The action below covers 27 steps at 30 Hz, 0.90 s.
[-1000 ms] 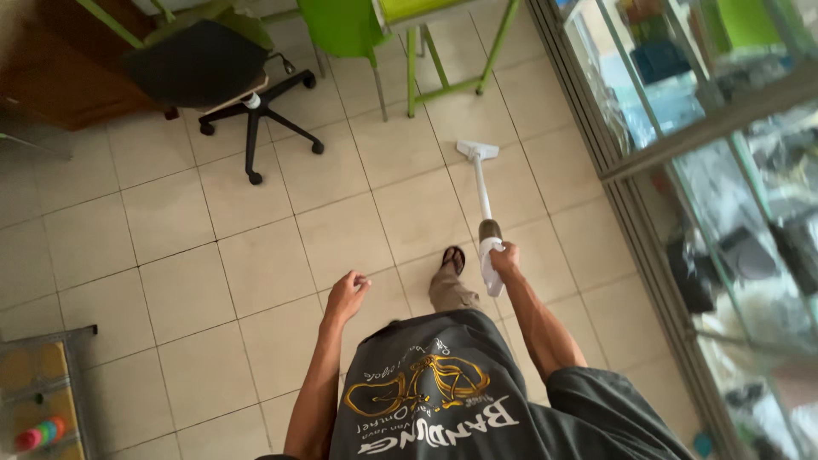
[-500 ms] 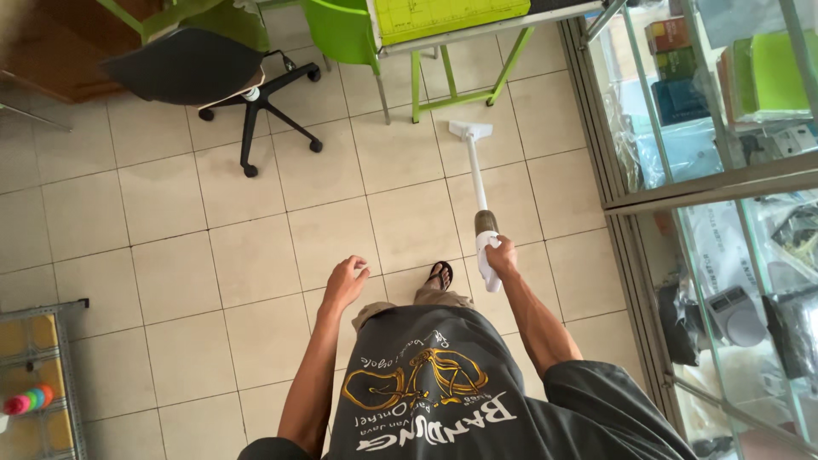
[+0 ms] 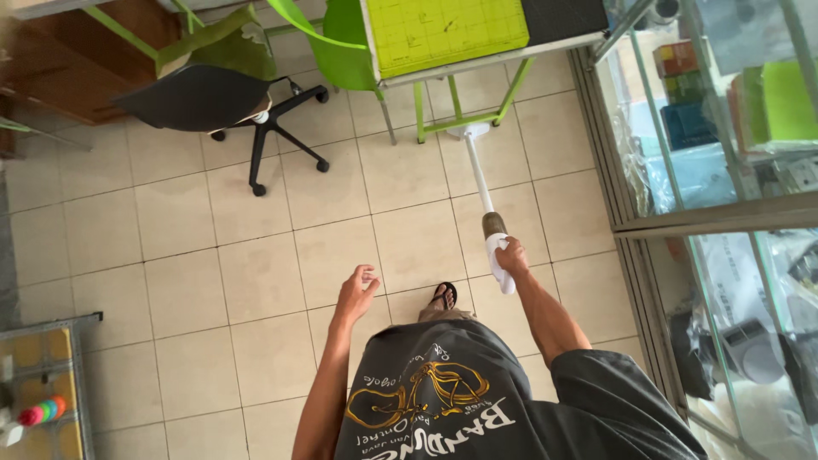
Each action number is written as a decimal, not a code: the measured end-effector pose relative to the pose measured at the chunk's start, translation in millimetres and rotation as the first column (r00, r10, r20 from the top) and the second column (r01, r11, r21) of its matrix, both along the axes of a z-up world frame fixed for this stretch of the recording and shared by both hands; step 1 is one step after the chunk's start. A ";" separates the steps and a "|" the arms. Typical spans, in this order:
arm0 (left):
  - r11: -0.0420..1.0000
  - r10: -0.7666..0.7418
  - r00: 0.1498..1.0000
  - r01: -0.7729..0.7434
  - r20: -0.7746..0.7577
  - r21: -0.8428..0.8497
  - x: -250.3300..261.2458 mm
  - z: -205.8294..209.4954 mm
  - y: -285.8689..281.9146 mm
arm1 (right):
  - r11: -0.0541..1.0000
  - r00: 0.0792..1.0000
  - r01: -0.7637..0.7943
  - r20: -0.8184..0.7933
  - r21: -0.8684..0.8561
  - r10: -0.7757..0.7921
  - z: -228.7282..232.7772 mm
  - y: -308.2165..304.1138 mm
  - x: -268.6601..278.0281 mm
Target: The person vacuums the floor of a home office area, moving around a desk and office chair.
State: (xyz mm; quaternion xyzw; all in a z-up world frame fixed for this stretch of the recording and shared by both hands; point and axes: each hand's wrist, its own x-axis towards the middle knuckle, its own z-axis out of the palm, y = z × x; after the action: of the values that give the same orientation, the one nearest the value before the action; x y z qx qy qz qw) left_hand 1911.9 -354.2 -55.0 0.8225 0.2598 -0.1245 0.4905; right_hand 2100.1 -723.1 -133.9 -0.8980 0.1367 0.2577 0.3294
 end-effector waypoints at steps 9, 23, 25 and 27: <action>1.000 -0.006 1.000 0.006 0.014 0.007 -18.4 -8.4 -5.6 | 0.995 0.997 -0.058 -0.060 -0.083 0.053 -38.7 -3.3 27.5; 0.999 -0.025 0.999 0.024 -0.046 -0.025 -62.8 -12.7 6.2 | 0.992 0.987 -0.065 -0.154 -0.108 0.048 19.5 5.8 -34.2; 0.998 -0.037 0.999 0.036 -0.027 -0.042 -67.6 -13.5 5.2 | 0.991 0.987 -0.070 -0.151 -0.111 0.053 12.6 1.2 -47.2; 0.998 -0.056 0.998 0.055 -0.018 -0.040 -72.7 -13.3 3.3 | 0.980 0.992 -0.124 -0.027 -0.154 0.121 2.5 -4.5 -60.0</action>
State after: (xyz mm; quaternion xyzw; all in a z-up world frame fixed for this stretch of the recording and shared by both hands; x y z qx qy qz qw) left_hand 1839.2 -350.9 -68.2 0.8181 0.2392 -0.1512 0.5006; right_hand 2040.0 -727.6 -131.4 -0.9254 0.1036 0.2738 0.2406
